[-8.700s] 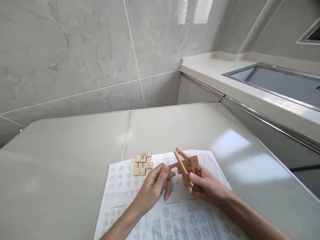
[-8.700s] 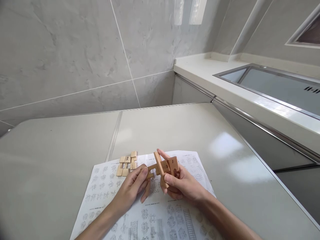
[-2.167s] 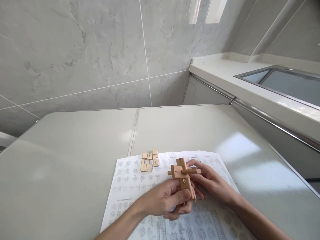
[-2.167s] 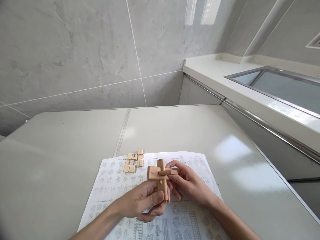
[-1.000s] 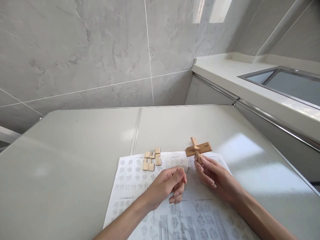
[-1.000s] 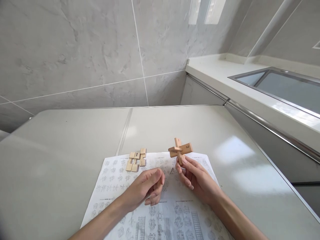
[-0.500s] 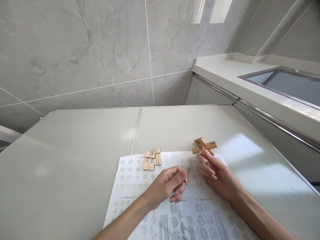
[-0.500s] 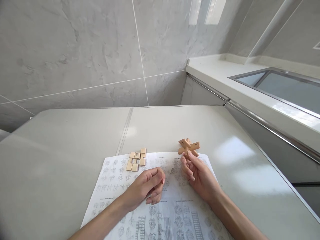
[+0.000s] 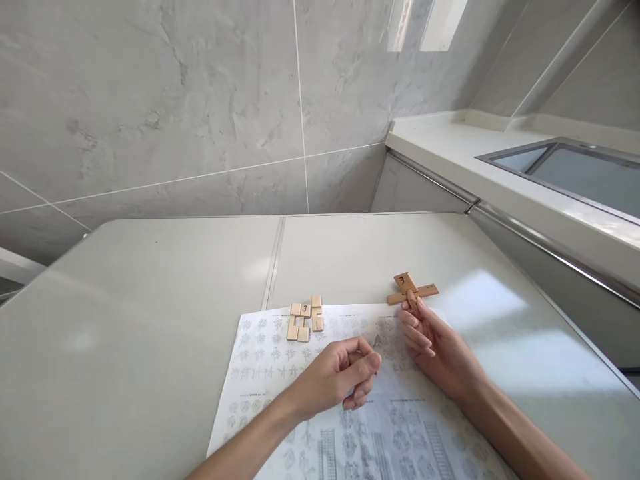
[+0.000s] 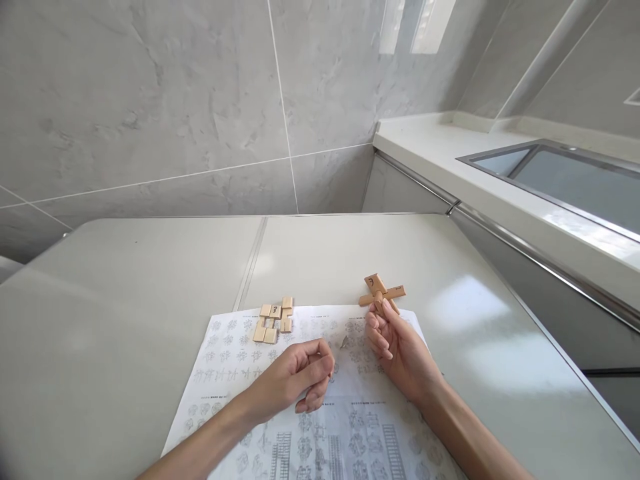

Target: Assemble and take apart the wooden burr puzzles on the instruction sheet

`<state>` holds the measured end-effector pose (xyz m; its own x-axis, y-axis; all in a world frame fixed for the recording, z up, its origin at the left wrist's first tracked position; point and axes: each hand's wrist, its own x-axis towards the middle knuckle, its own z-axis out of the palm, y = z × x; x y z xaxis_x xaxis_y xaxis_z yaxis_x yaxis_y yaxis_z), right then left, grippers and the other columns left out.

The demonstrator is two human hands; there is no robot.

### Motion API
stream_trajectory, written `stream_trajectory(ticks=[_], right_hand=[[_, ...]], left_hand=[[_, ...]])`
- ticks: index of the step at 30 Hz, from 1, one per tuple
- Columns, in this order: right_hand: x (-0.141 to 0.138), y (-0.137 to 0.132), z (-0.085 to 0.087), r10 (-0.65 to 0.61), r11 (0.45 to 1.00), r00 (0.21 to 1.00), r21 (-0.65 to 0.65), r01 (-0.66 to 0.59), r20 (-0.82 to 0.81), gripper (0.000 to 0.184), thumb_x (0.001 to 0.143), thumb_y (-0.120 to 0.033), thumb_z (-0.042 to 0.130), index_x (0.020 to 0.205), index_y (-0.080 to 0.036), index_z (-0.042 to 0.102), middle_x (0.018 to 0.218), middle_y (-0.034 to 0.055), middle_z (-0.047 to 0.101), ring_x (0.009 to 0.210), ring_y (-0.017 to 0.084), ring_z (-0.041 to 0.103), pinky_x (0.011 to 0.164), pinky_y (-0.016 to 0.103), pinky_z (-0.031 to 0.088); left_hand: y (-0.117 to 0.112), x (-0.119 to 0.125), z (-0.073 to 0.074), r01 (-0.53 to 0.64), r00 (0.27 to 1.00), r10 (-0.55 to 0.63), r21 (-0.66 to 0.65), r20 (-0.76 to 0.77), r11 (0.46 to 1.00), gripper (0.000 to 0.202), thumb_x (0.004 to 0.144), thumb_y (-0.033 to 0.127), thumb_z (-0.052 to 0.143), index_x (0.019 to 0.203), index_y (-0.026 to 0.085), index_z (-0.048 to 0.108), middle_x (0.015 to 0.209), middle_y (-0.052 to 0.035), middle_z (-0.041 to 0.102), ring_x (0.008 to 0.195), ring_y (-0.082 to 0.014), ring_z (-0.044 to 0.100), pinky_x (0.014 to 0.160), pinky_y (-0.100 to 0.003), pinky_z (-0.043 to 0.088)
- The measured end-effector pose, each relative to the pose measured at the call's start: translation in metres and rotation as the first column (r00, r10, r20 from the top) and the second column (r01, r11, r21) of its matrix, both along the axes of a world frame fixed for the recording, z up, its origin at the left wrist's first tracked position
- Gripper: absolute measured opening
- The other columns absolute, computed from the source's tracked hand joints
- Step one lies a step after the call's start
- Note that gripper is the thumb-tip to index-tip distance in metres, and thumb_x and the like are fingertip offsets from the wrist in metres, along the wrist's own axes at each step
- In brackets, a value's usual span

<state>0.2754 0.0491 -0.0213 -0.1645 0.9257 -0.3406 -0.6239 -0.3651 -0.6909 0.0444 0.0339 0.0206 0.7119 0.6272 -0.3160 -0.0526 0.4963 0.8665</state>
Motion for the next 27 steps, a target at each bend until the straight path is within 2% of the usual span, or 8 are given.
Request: stream_trajectory(ticks=[5, 8, 10, 11, 13, 15, 20, 27], right_hand=[[-0.004, -0.006, 0.007, 0.147, 0.989, 0.988, -0.029, -0.146, 0.041, 0.031, 0.095, -0.052, 0.073, 0.096, -0.022, 0.065, 0.071, -0.0055, 0.045, 0.046, 0.005, 0.026, 0.035, 0.015, 0.027], [-0.007, -0.011, 0.009, 0.295, 0.955, 0.954, -0.019, -0.295, 0.056, 0.028, 0.093, -0.045, 0.078, 0.094, -0.02, 0.065, 0.073, -0.0047, 0.047, 0.048, 0.005, 0.032, 0.037, 0.015, 0.027], [-0.008, -0.013, 0.009, 0.343, 0.939, 0.937, -0.008, -0.343, 0.072, 0.026, 0.095, -0.043, 0.077, 0.095, -0.02, 0.064, 0.074, -0.004, 0.048, 0.05, 0.006, 0.036, 0.039, 0.016, 0.028], [-0.009, -0.013, 0.009, 0.352, 0.936, 0.932, -0.005, -0.353, 0.083, 0.026, 0.095, -0.043, 0.076, 0.095, -0.02, 0.064, 0.074, -0.0038, 0.049, 0.05, 0.006, 0.037, 0.04, 0.016, 0.029], [-0.009, -0.013, 0.009, 0.357, 0.934, 0.929, -0.002, -0.358, 0.099, 0.027, 0.096, -0.044, 0.076, 0.095, -0.021, 0.064, 0.074, -0.0035, 0.05, 0.051, 0.006, 0.038, 0.041, 0.017, 0.029], [-0.009, -0.012, 0.009, 0.355, 0.934, 0.93, -0.002, -0.357, 0.098, 0.027, 0.095, -0.045, 0.077, 0.094, -0.021, 0.063, 0.075, -0.0034, 0.051, 0.051, 0.006, 0.04, 0.042, 0.017, 0.03], [-0.01, -0.011, 0.01, 0.355, 0.935, 0.929, -0.017, -0.355, 0.104, 0.029, 0.093, -0.045, 0.079, 0.092, -0.021, 0.063, 0.075, -0.0031, 0.053, 0.053, 0.007, 0.044, 0.043, 0.018, 0.033], [-0.012, -0.012, 0.011, 0.362, 0.932, 0.927, -0.014, -0.363, 0.096, 0.029, 0.094, -0.044, 0.079, 0.094, -0.02, 0.063, 0.075, -0.0032, 0.056, 0.054, 0.007, 0.047, 0.045, 0.018, 0.035]], left_hand=[[0.004, -0.01, 0.011, 0.16, 0.98, -0.13, 0.203, -0.15, 0.966, 0.044, 0.099, 0.061, 0.061, 0.087, 0.019, 0.056, 0.063, 0.0056, 0.055, 0.053, -0.0085, 0.046, 0.057, -0.024, 0.04], [0.017, -0.027, 0.021, 0.059, 0.961, 0.069, 0.438, -0.269, 0.897, 0.045, 0.104, 0.06, 0.052, 0.09, 0.018, 0.062, 0.072, 0.0009, 0.06, 0.06, -0.011, 0.051, 0.059, -0.024, 0.043], [0.028, -0.041, 0.025, 0.012, 0.869, 0.32, 0.663, -0.378, 0.749, 0.043, 0.107, 0.057, 0.048, 0.095, 0.019, 0.065, 0.088, -0.0043, 0.067, 0.074, -0.0151, 0.058, 0.072, -0.029, 0.051], [0.033, -0.048, 0.026, 0.071, 0.821, 0.386, 0.747, -0.42, 0.661, 0.04, 0.105, 0.057, 0.053, 0.099, 0.02, 0.067, 0.1, -0.0071, 0.07, 0.089, -0.0194, 0.062, 0.082, -0.034, 0.054], [0.04, -0.063, 0.022, 0.244, 0.777, 0.407, 0.825, -0.481, 0.51, 0.043, 0.096, 0.058, 0.069, 0.124, 0.025, 0.067, 0.136, -0.0107, 0.065, 0.132, -0.0311, 0.052, 0.108, -0.047, 0.049], [0.043, -0.075, 0.015, 0.371, 0.736, 0.402, 0.821, -0.545, 0.434, 0.066, 0.091, 0.058, 0.075, 0.147, 0.031, 0.055, 0.161, -0.0095, 0.048, 0.152, -0.0367, 0.033, 0.119, -0.055, 0.042], [0.04, -0.089, -0.005, 0.445, 0.685, 0.413, 0.794, -0.6, 0.414, 0.078, 0.093, 0.056, 0.074, 0.16, 0.035, 0.042, 0.166, -0.007, 0.044, 0.155, -0.0356, 0.032, 0.122, -0.055, 0.041], [0.044, -0.087, -0.012, 0.368, 0.705, 0.445, 0.821, -0.552, 0.437, 0.061, 0.095, 0.052, 0.073, 0.149, 0.032, 0.053, 0.147, -0.0069, 0.061, 0.138, -0.0301, 0.049, 0.11, -0.046, 0.052]])
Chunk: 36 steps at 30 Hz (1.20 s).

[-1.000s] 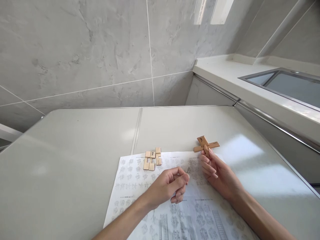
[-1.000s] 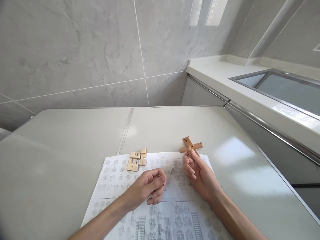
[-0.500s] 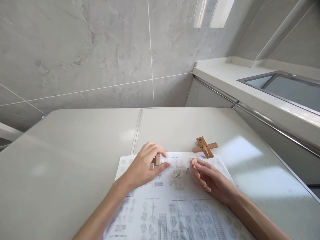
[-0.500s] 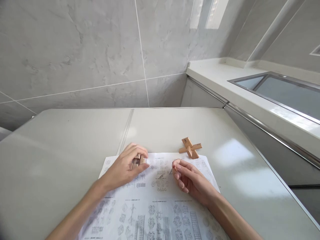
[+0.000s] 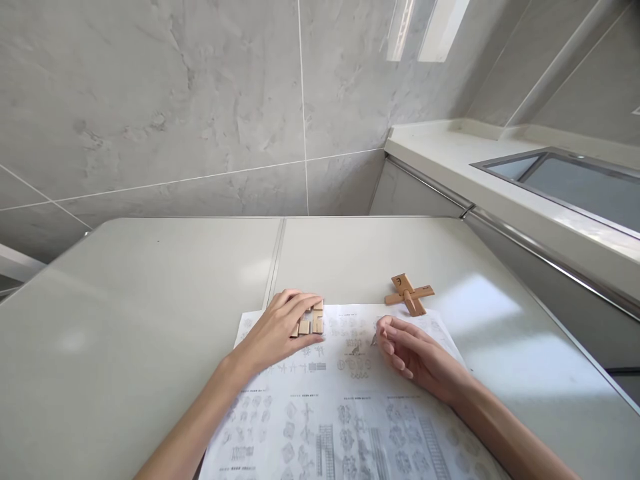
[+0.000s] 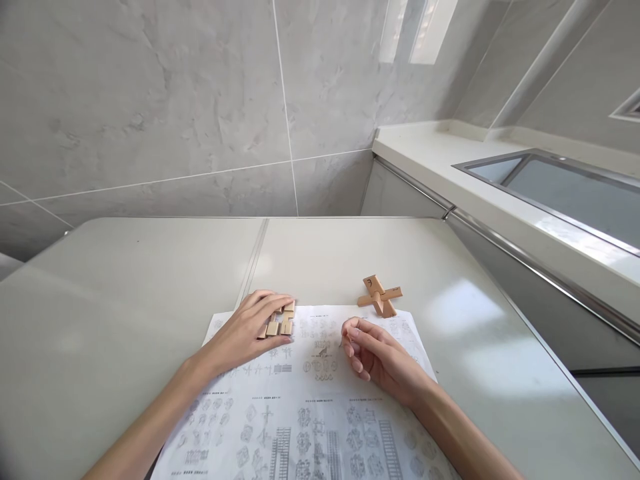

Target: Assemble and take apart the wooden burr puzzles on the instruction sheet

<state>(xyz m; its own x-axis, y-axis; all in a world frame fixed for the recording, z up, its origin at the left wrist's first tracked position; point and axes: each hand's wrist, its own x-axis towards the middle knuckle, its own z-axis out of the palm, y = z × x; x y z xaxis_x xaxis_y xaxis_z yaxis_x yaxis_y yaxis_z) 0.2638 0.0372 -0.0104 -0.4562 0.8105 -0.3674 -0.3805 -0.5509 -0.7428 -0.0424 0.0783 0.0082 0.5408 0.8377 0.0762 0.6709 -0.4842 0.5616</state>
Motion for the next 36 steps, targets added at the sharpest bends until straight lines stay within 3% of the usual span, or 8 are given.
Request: stream_trajectory(ticks=[10, 16, 20, 25, 28, 32, 36], right_hand=[[0.0, 0.001, 0.002, 0.016, 1.0, 1.0, 0.008, -0.016, 0.004, 0.03, 0.094, -0.044, 0.079, 0.094, -0.02, 0.062, 0.076, -0.0032, 0.057, 0.054, 0.007, 0.049, 0.047, 0.019, 0.035], [0.002, 0.001, 0.0, 0.05, 0.997, 0.998, 0.061, -0.048, -0.024, 0.025, 0.096, -0.04, 0.078, 0.097, -0.021, 0.062, 0.076, -0.0031, 0.056, 0.056, 0.008, 0.049, 0.051, 0.021, 0.033], [0.003, 0.0, -0.001, 0.081, 0.987, 0.997, 0.139, -0.079, -0.01, 0.021, 0.1, -0.038, 0.072, 0.1, -0.021, 0.061, 0.075, -0.0029, 0.056, 0.06, 0.009, 0.05, 0.055, 0.023, 0.034], [0.001, -0.005, 0.004, 0.124, 0.965, 0.992, 0.232, -0.125, 0.017, 0.023, 0.101, -0.041, 0.069, 0.098, -0.022, 0.059, 0.071, -0.0038, 0.053, 0.058, 0.01, 0.045, 0.053, 0.024, 0.029], [-0.002, -0.01, 0.009, 0.128, 0.929, 0.98, 0.328, -0.172, 0.152, 0.026, 0.102, -0.045, 0.068, 0.096, -0.022, 0.058, 0.072, -0.0035, 0.054, 0.06, 0.011, 0.044, 0.055, 0.025, 0.031], [-0.008, -0.015, 0.012, 0.049, 0.849, 0.921, 0.47, -0.242, 0.386, 0.024, 0.1, -0.044, 0.07, 0.096, -0.022, 0.06, 0.076, -0.0028, 0.055, 0.065, 0.013, 0.045, 0.06, 0.026, 0.035], [-0.01, -0.019, 0.009, -0.015, 0.757, 0.823, 0.544, -0.361, 0.568, 0.018, 0.097, -0.037, 0.071, 0.094, -0.022, 0.06, 0.072, -0.0045, 0.054, 0.061, 0.013, 0.045, 0.056, 0.025, 0.034]], left_hand=[[-0.007, 0.011, 0.01, -0.053, 0.997, 0.052, 0.015, 0.057, 0.998, 0.056, 0.097, 0.056, 0.068, 0.145, 0.029, 0.054, 0.144, -0.007, 0.062, 0.127, -0.0292, 0.051, 0.104, -0.046, 0.054], [-0.036, 0.048, 0.006, 0.154, 0.987, -0.156, 0.07, 0.032, 0.986, 0.066, 0.089, 0.052, 0.077, 0.145, 0.026, 0.052, 0.139, -0.0067, 0.065, 0.123, -0.0293, 0.054, 0.102, -0.046, 0.056], [-0.051, 0.069, 0.0, 0.203, 0.979, -0.202, 0.094, -0.021, 0.975, 0.068, 0.087, 0.047, 0.081, 0.143, 0.022, 0.052, 0.139, -0.0087, 0.066, 0.122, -0.0327, 0.055, 0.099, -0.049, 0.057], [-0.044, 0.059, 0.005, 0.246, 0.967, -0.25, 0.071, 0.047, 0.967, 0.089, 0.08, 0.058, 0.085, 0.152, 0.027, 0.044, 0.141, -0.0112, 0.063, 0.122, -0.0331, 0.058, 0.1, -0.052, 0.057], [-0.034, 0.038, 0.011, 0.171, 0.983, -0.172, 0.019, 0.057, 0.985, 0.098, 0.068, 0.063, 0.092, 0.148, 0.027, 0.049, 0.14, -0.0134, 0.056, 0.125, -0.0352, 0.055, 0.098, -0.051, 0.057], [-0.028, 0.021, 0.014, 0.136, 0.991, -0.136, -0.026, -0.012, 0.99, 0.079, 0.063, 0.055, 0.098, 0.13, 0.03, 0.064, 0.126, -0.0092, 0.054, 0.117, -0.0317, 0.055, 0.093, -0.045, 0.056], [-0.029, 0.023, 0.013, 0.14, 0.99, -0.136, -0.095, 0.05, 0.986, 0.067, 0.067, 0.048, 0.097, 0.123, 0.03, 0.065, 0.115, -0.0049, 0.058, 0.11, -0.0272, 0.056, 0.092, -0.04, 0.053]])
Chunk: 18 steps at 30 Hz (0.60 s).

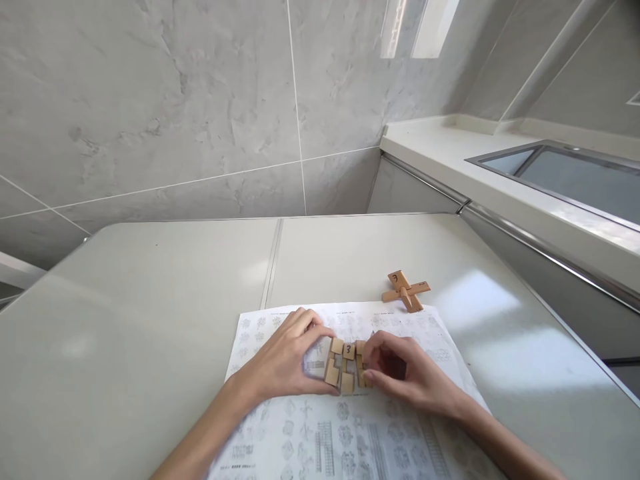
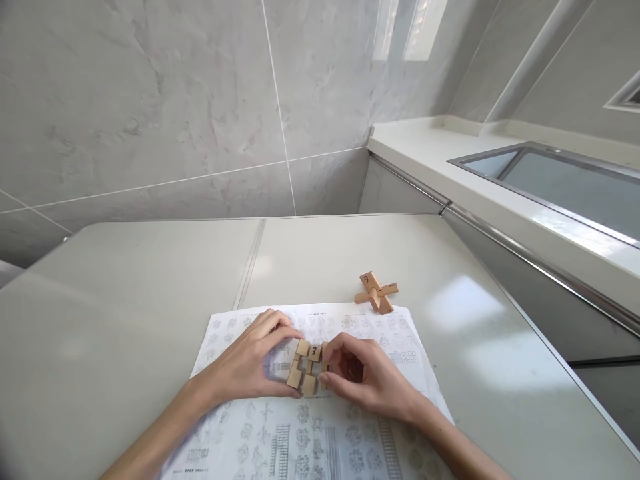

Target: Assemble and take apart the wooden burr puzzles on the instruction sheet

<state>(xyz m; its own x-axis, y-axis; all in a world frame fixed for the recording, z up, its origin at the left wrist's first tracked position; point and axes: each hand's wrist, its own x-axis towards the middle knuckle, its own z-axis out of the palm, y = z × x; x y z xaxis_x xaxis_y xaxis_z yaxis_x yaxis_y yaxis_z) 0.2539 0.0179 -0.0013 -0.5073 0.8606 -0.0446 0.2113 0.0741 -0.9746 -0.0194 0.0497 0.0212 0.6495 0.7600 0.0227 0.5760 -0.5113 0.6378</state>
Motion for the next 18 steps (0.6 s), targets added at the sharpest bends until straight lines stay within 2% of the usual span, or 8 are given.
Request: stream_trajectory(ticks=[3, 5, 7, 10, 13, 15, 18], right_hand=[[0.002, -0.003, -0.005, 0.056, 0.985, 0.972, 0.149, -0.091, 0.227, 0.019, 0.091, -0.032, 0.076, 0.098, -0.022, 0.061, 0.069, -0.0065, 0.052, 0.058, 0.012, 0.046, 0.055, 0.025, 0.033], [0.003, -0.005, -0.01, 0.073, 0.946, 0.927, 0.269, -0.181, 0.368, 0.026, 0.089, -0.034, 0.079, 0.105, -0.022, 0.064, 0.069, -0.0067, 0.054, 0.057, 0.012, 0.047, 0.057, 0.026, 0.033], [0.002, -0.006, -0.014, 0.073, 0.89, 0.893, 0.376, -0.259, 0.444, 0.032, 0.091, -0.04, 0.079, 0.113, -0.021, 0.065, 0.07, -0.0056, 0.058, 0.057, 0.013, 0.047, 0.058, 0.027, 0.033], [-0.001, -0.008, -0.018, 0.057, 0.842, 0.888, 0.457, -0.289, 0.456, 0.028, 0.098, -0.042, 0.071, 0.115, -0.021, 0.066, 0.071, -0.0037, 0.062, 0.056, 0.013, 0.049, 0.057, 0.028, 0.033], [-0.002, -0.007, -0.017, 0.025, 0.846, 0.897, 0.468, -0.255, 0.442, 0.016, 0.102, -0.035, 0.064, 0.111, -0.022, 0.066, 0.071, -0.0034, 0.063, 0.055, 0.013, 0.051, 0.056, 0.028, 0.034], [-0.002, -0.006, -0.016, 0.011, 0.855, 0.901, 0.463, -0.233, 0.433, 0.013, 0.103, -0.032, 0.063, 0.11, -0.022, 0.065, 0.072, -0.0034, 0.064, 0.056, 0.013, 0.052, 0.056, 0.028, 0.035], [0.0, -0.004, -0.013, 0.013, 0.857, 0.903, 0.46, -0.232, 0.43, 0.011, 0.103, -0.03, 0.063, 0.109, -0.022, 0.064, 0.074, -0.0032, 0.065, 0.056, 0.014, 0.053, 0.057, 0.028, 0.037]], left_hand=[[-0.001, 0.003, 0.0, -0.014, 0.997, 0.021, -0.102, 0.068, 0.995, 0.063, 0.069, 0.043, 0.096, 0.121, 0.028, 0.064, 0.107, -0.0026, 0.062, 0.104, -0.025, 0.058, 0.09, -0.038, 0.051], [-0.002, 0.003, 0.0, -0.034, 0.991, 0.059, -0.195, 0.123, 0.98, 0.065, 0.069, 0.041, 0.096, 0.123, 0.027, 0.063, 0.104, -0.0015, 0.062, 0.096, -0.0228, 0.058, 0.085, -0.036, 0.05], [-0.003, 0.004, 0.0, -0.042, 0.972, 0.11, -0.309, 0.208, 0.95, 0.069, 0.069, 0.039, 0.095, 0.127, 0.027, 0.06, 0.102, -0.0005, 0.062, 0.088, -0.0199, 0.057, 0.082, -0.034, 0.049], [-0.007, 0.004, 0.0, -0.011, 0.918, 0.198, -0.476, 0.343, 0.879, 0.069, 0.073, 0.029, 0.09, 0.133, 0.028, 0.056, 0.098, 0.0012, 0.064, 0.086, -0.0174, 0.058, 0.084, -0.034, 0.049], [-0.009, 0.005, -0.001, 0.049, 0.863, 0.271, -0.605, 0.426, 0.795, 0.067, 0.079, 0.02, 0.082, 0.138, 0.027, 0.052, 0.102, -0.0004, 0.068, 0.095, -0.0186, 0.063, 0.092, -0.035, 0.048], [-0.009, 0.005, -0.002, 0.092, 0.841, 0.304, -0.672, 0.447, 0.735, 0.066, 0.083, 0.019, 0.079, 0.142, 0.027, 0.05, 0.11, -0.0035, 0.071, 0.097, -0.0187, 0.065, 0.089, -0.034, 0.048], [-0.008, 0.005, -0.005, 0.159, 0.82, 0.322, -0.729, 0.474, 0.666, 0.062, 0.088, 0.023, 0.077, 0.143, 0.027, 0.049, 0.12, -0.0079, 0.072, 0.086, -0.0151, 0.063, 0.077, -0.03, 0.047]])
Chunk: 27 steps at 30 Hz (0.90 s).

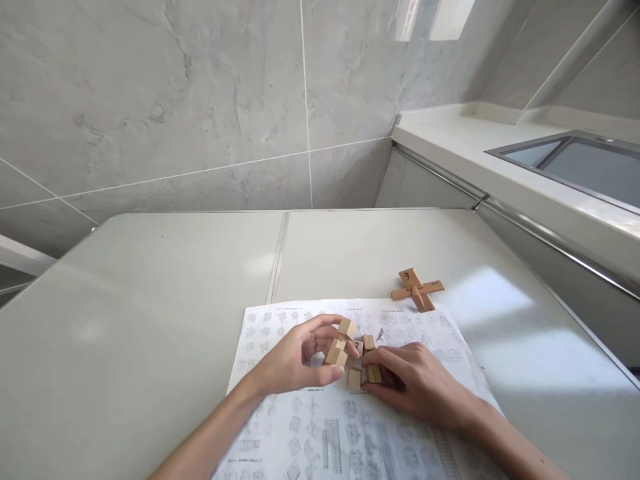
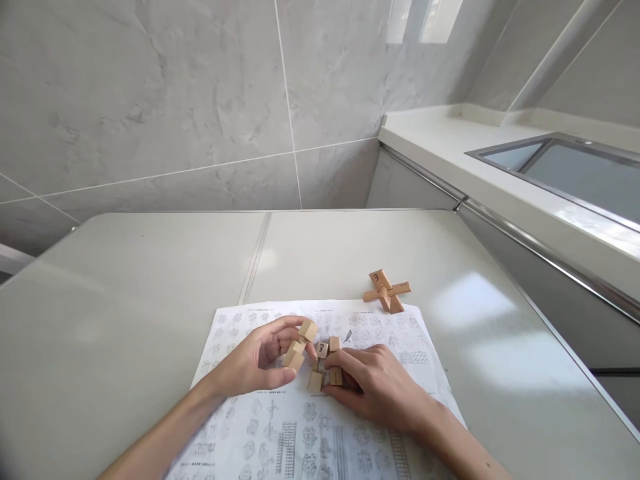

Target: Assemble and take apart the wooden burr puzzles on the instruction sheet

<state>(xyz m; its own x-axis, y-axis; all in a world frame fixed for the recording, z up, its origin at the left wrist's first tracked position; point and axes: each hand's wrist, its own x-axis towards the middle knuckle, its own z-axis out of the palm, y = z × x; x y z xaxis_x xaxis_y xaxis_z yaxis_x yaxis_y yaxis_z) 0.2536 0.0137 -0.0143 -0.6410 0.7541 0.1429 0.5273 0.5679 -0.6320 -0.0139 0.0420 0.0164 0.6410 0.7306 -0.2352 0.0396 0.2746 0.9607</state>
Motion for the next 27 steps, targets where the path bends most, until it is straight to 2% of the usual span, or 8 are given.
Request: stream_trajectory(ticks=[5, 10, 12, 15, 17, 22, 24, 27], right_hand=[[0.003, 0.002, 0.003, 0.011, 1.0, 1.0, 0.017, -0.011, 0.017, 0.008, 0.103, -0.025, 0.059, 0.11, -0.022, 0.062, 0.076, -0.0026, 0.065, 0.057, 0.014, 0.054, 0.058, 0.029, 0.038], [0.004, 0.002, 0.003, 0.013, 1.0, 0.998, 0.011, -0.014, 0.058, 0.009, 0.103, -0.026, 0.06, 0.111, -0.023, 0.061, 0.078, -0.0007, 0.067, 0.059, 0.015, 0.056, 0.059, 0.03, 0.038], [0.004, 0.003, 0.003, 0.012, 1.0, 0.998, 0.016, -0.013, 0.062, 0.009, 0.103, -0.027, 0.059, 0.111, -0.023, 0.061, 0.079, 0.0, 0.067, 0.059, 0.015, 0.056, 0.058, 0.03, 0.038], [0.004, 0.003, 0.002, 0.012, 0.999, 0.998, 0.031, -0.014, 0.056, 0.008, 0.103, -0.027, 0.058, 0.11, -0.023, 0.06, 0.079, 0.0004, 0.067, 0.058, 0.015, 0.055, 0.057, 0.031, 0.036], [0.004, 0.003, 0.002, 0.015, 0.999, 0.998, 0.031, -0.017, 0.066, 0.007, 0.104, -0.027, 0.058, 0.11, -0.023, 0.06, 0.079, 0.0004, 0.067, 0.058, 0.016, 0.055, 0.057, 0.031, 0.036], [0.004, 0.003, 0.003, 0.015, 1.0, 0.997, 0.023, -0.017, 0.08, 0.007, 0.104, -0.028, 0.057, 0.108, -0.023, 0.058, 0.078, -0.0002, 0.065, 0.058, 0.015, 0.053, 0.057, 0.031, 0.036], [0.004, 0.002, 0.003, 0.014, 0.999, 0.997, 0.032, -0.016, 0.075, 0.005, 0.104, -0.026, 0.057, 0.107, -0.023, 0.058, 0.078, -0.0003, 0.065, 0.058, 0.015, 0.053, 0.057, 0.03, 0.036], [0.003, 0.002, 0.004, -0.018, 0.998, 0.998, 0.061, 0.014, 0.065, 0.006, 0.103, -0.024, 0.056, 0.108, -0.023, 0.057, 0.076, -0.0006, 0.064, 0.057, 0.015, 0.053, 0.057, 0.03, 0.036]], left_hand=[[0.001, 0.006, 0.005, 0.035, 0.996, -0.037, 0.026, 0.077, 0.999, 0.044, 0.102, 0.039, 0.064, 0.141, 0.02, 0.055, 0.119, -0.0128, 0.07, 0.072, -0.0117, 0.053, 0.069, -0.03, 0.046], [-0.005, 0.013, 0.006, -0.059, 0.97, 0.109, 0.224, -0.218, 0.973, 0.042, 0.111, 0.047, 0.043, 0.145, 0.023, 0.052, 0.11, -0.0083, 0.072, 0.067, -0.013, 0.054, 0.066, -0.031, 0.049], [-0.007, 0.014, 0.001, -0.059, 0.897, 0.237, 0.43, -0.374, 0.901, 0.04, 0.111, 0.046, 0.044, 0.144, 0.024, 0.052, 0.101, -0.0048, 0.073, 0.072, -0.0158, 0.059, 0.068, -0.032, 0.052], [-0.006, 0.012, -0.008, 0.064, 0.78, 0.425, 0.735, -0.459, 0.675, 0.029, 0.111, 0.037, 0.046, 0.131, 0.023, 0.061, 0.101, -0.005, 0.072, 0.089, -0.0202, 0.066, 0.08, -0.037, 0.056], [-0.005, 0.012, -0.012, 0.158, 0.74, 0.481, 0.816, -0.471, 0.557, 0.027, 0.112, 0.031, 0.043, 0.127, 0.022, 0.064, 0.108, -0.0066, 0.071, 0.094, -0.0206, 0.067, 0.081, -0.037, 0.057], [-0.004, 0.012, -0.018, 0.3, 0.664, 0.513, 0.822, -0.544, 0.484, 0.028, 0.112, 0.028, 0.044, 0.129, 0.02, 0.064, 0.107, -0.0066, 0.066, 0.078, -0.0178, 0.065, 0.066, -0.033, 0.057], [-0.005, 0.012, -0.019, 0.298, 0.655, 0.531, 0.83, -0.537, 0.472, 0.029, 0.11, 0.029, 0.047, 0.134, 0.021, 0.062, 0.112, -0.0081, 0.065, 0.083, -0.0195, 0.065, 0.07, -0.036, 0.058], [-0.009, 0.013, -0.016, 0.203, 0.667, 0.586, 0.869, -0.46, 0.451, 0.031, 0.107, 0.034, 0.057, 0.135, 0.022, 0.062, 0.129, -0.0128, 0.06, 0.11, -0.0278, 0.061, 0.089, -0.045, 0.059]])
